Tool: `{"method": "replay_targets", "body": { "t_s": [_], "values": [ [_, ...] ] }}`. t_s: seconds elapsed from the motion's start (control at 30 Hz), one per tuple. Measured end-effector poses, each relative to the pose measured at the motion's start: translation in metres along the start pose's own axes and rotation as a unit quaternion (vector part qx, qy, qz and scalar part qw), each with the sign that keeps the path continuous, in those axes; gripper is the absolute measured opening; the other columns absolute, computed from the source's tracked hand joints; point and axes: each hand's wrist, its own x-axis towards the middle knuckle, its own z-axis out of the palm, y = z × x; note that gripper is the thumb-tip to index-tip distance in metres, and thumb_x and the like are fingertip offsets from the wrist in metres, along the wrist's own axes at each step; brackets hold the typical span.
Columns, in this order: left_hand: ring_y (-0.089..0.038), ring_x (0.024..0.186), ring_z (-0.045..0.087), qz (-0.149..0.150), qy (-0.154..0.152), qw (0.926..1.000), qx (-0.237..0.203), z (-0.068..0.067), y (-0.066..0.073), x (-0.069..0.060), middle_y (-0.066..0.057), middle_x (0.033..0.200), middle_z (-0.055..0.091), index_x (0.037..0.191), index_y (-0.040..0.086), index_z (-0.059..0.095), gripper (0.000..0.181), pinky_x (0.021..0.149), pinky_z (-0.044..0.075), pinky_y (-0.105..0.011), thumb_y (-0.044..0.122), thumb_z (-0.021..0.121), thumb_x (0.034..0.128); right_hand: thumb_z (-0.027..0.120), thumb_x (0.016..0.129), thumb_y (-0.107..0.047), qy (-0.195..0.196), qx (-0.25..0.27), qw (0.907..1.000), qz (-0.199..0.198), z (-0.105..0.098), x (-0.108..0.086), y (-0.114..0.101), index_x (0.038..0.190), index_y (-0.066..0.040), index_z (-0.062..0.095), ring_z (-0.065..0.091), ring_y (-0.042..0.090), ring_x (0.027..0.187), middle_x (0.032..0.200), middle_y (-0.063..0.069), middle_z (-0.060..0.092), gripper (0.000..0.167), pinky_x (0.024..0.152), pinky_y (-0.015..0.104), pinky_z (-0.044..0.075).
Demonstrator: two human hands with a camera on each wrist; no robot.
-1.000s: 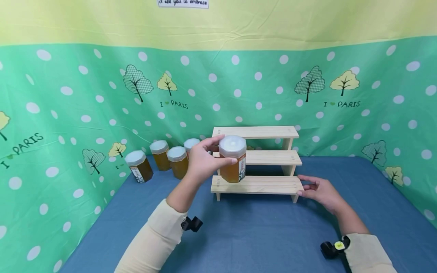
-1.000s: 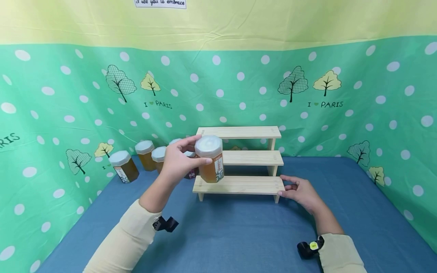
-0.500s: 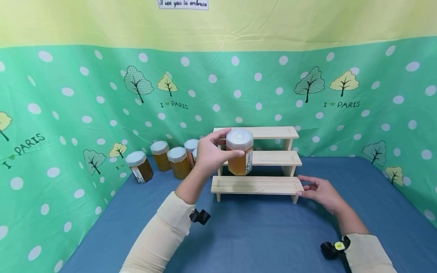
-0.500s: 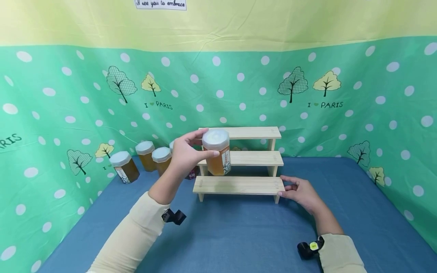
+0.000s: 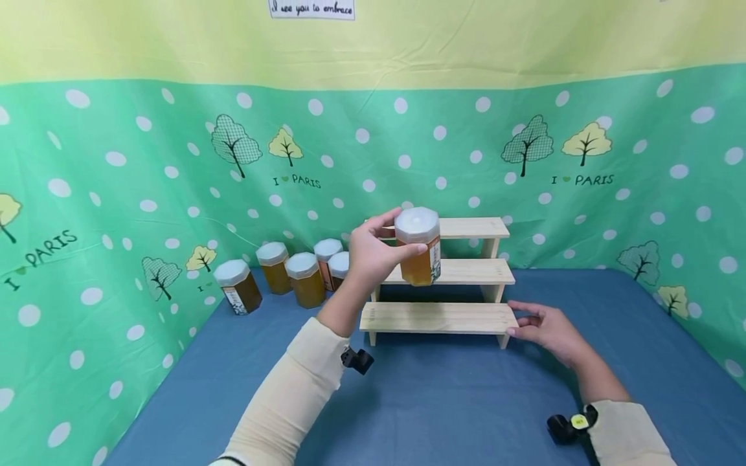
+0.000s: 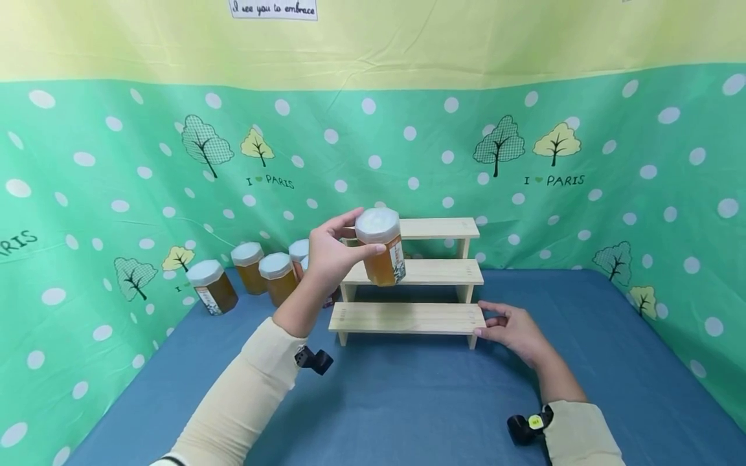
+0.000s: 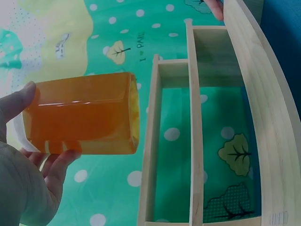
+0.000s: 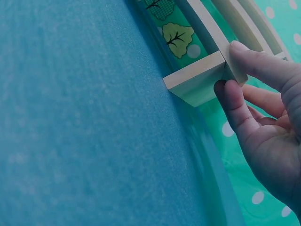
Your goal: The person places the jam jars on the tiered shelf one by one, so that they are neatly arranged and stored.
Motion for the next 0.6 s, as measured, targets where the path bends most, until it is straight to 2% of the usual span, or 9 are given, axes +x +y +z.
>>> {"method": "replay_targets", "body": {
  "t_s": [0.2,0.5,0.6],
  "values": [
    [-0.019,0.098,0.061,0.007,0.006,0.9997,-0.024,0.009,-0.005,0.009,0.000,0.114,0.065,0.132,0.012,0.063,0.071,0.074,0.057,-0.031,0.021,0.091,0.0676,0.079,0.083,-0.032,-0.002,0.004,1.0000,-0.002,0.001,-0.001,0.000,0.144,0.005,0.043,0.065,0.024,0.090,0.105,0.016,0.068,0.079,0.077,0.031,0.054],
    [-0.017,0.100,0.061,0.033,0.004,0.9994,-0.006,0.024,-0.009,0.025,-0.003,0.121,0.061,0.136,0.009,0.059,0.074,0.076,0.057,-0.028,0.021,0.090,0.0703,0.079,0.083,-0.032,0.002,0.001,1.0000,-0.001,0.000,-0.001,-0.001,0.144,0.004,0.043,0.064,0.024,0.091,0.107,0.016,0.066,0.080,0.076,0.031,0.054],
    [-0.017,0.100,0.061,0.030,0.009,0.9995,-0.007,0.027,-0.011,0.031,-0.003,0.122,0.061,0.136,0.009,0.058,0.074,0.076,0.057,-0.027,0.020,0.090,0.0698,0.079,0.083,-0.032,0.001,0.001,1.0000,-0.002,0.000,-0.001,-0.001,0.144,0.004,0.043,0.065,0.024,0.092,0.108,0.017,0.066,0.080,0.077,0.031,0.054]
  ]
}}
